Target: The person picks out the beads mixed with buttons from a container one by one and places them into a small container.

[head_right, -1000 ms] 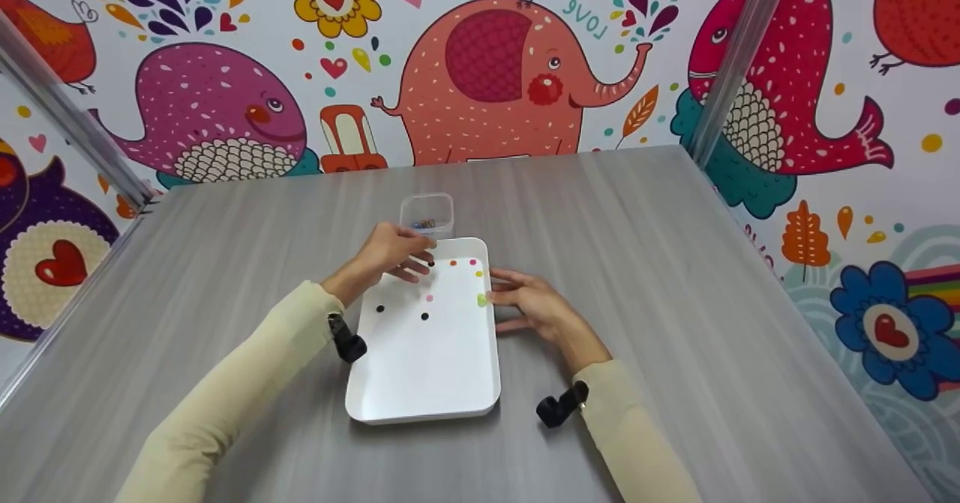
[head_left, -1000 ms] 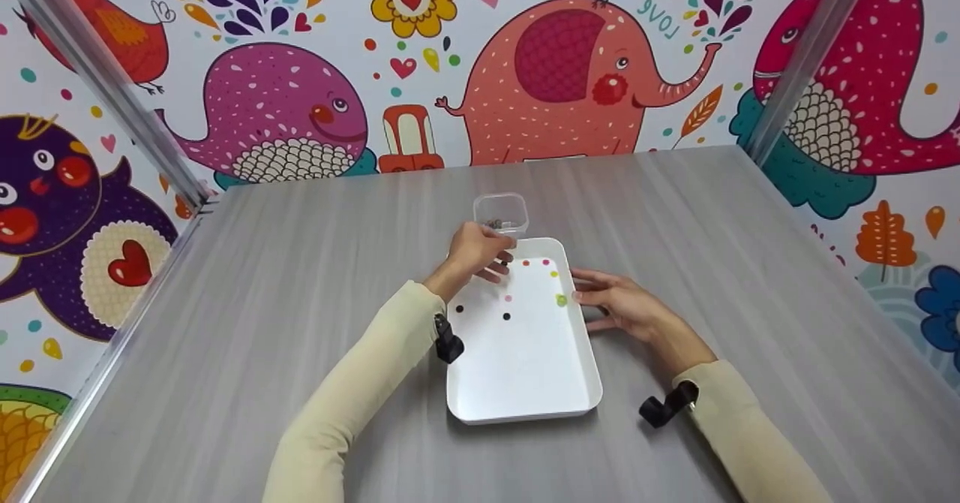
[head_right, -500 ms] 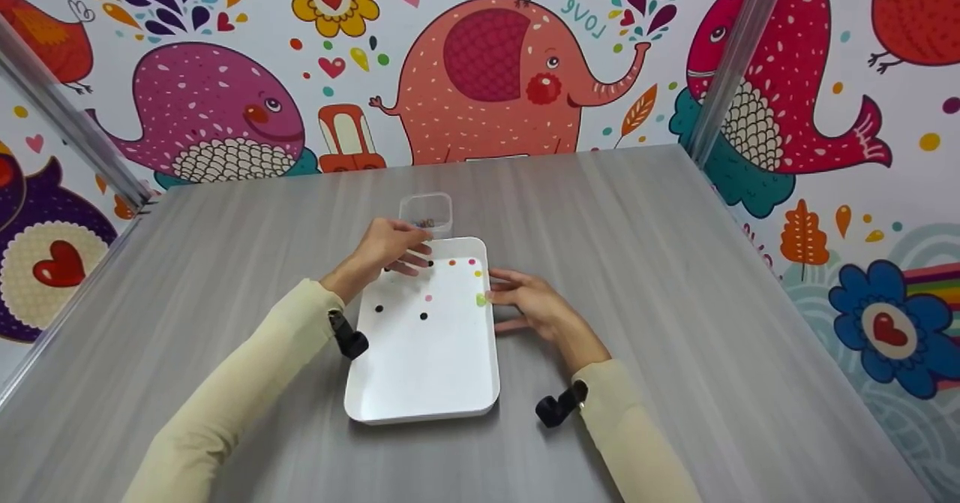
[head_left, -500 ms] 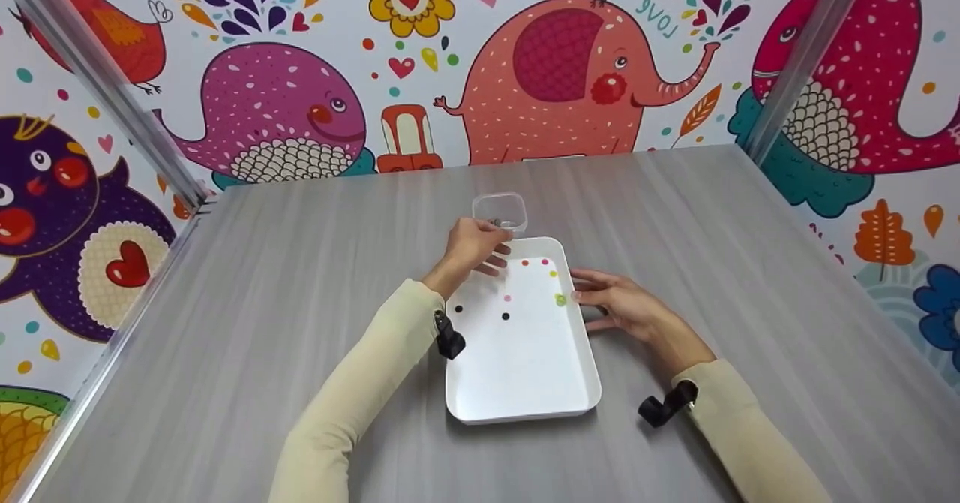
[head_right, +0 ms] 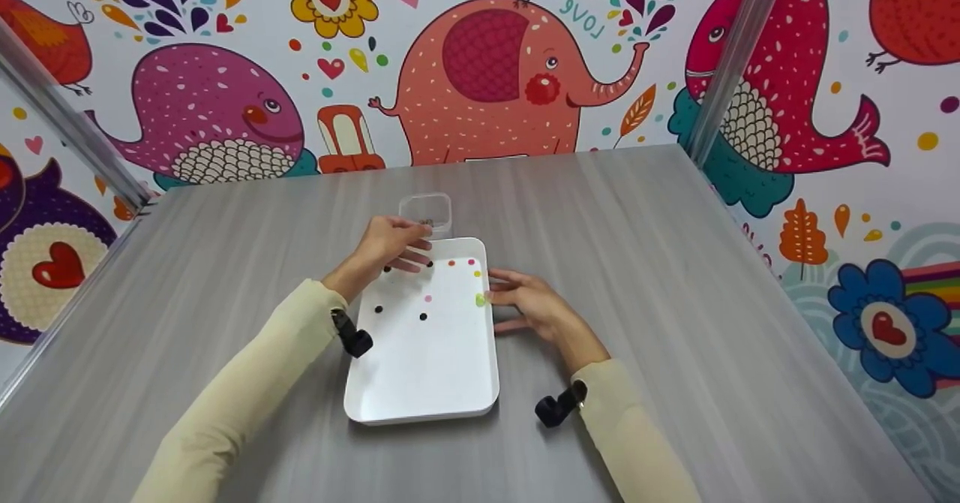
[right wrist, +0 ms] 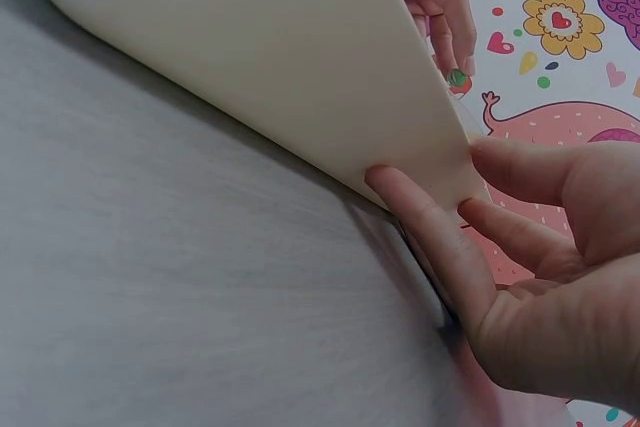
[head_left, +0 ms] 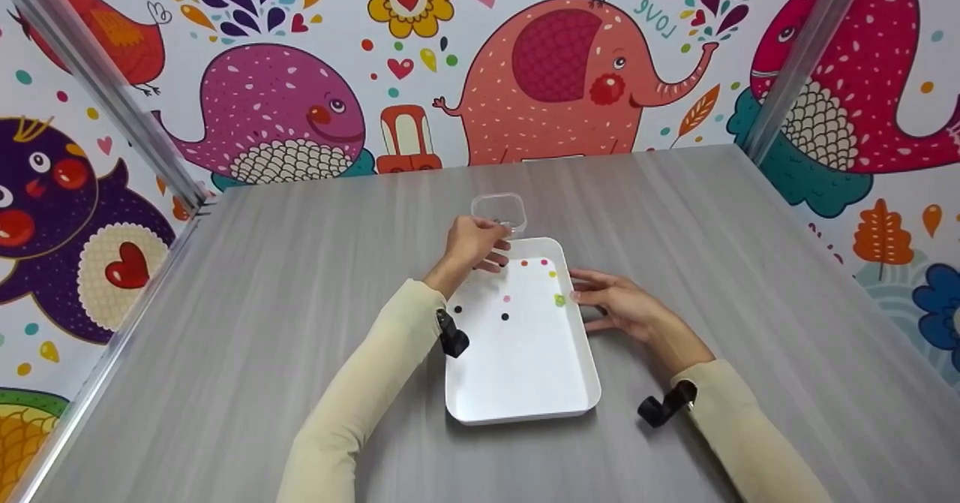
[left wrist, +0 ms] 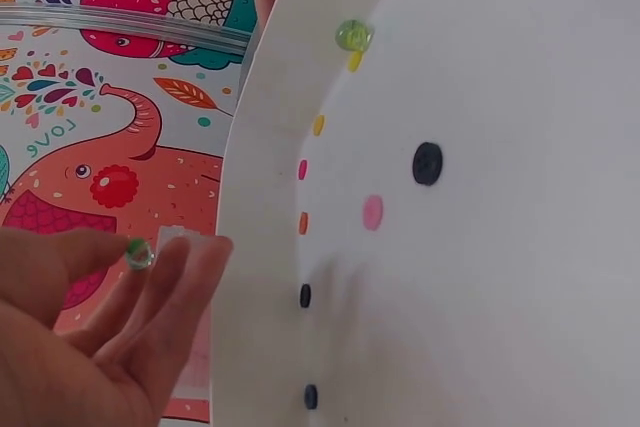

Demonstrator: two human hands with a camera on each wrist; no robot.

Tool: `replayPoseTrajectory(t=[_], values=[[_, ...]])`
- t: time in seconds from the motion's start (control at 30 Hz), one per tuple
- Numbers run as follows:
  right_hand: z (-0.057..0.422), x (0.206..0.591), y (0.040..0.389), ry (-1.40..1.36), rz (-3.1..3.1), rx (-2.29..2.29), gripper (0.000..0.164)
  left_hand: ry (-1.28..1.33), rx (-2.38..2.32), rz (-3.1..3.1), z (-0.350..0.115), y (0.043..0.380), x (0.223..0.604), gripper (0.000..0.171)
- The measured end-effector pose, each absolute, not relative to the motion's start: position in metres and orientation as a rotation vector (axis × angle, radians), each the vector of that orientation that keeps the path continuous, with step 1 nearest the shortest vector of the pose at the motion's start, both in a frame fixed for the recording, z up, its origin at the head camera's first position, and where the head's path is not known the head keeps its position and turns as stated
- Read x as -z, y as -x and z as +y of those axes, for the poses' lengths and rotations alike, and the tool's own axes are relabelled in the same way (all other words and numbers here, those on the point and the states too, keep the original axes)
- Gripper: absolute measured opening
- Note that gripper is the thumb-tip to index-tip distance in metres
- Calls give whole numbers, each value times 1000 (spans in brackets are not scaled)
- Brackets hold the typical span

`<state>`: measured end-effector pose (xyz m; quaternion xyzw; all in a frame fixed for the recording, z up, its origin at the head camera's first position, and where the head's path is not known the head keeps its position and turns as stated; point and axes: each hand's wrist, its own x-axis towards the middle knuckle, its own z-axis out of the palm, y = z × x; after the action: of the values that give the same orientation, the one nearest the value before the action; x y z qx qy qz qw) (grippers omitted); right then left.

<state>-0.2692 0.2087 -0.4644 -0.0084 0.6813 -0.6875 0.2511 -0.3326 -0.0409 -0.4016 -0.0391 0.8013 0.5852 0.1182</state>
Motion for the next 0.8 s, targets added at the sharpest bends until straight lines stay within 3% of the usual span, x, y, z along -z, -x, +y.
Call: replayPoseTrajectory(t=[0.8], values=[[208,465,269,30,1828,1886,68,195,-1831,2292,-42,343,405,28]])
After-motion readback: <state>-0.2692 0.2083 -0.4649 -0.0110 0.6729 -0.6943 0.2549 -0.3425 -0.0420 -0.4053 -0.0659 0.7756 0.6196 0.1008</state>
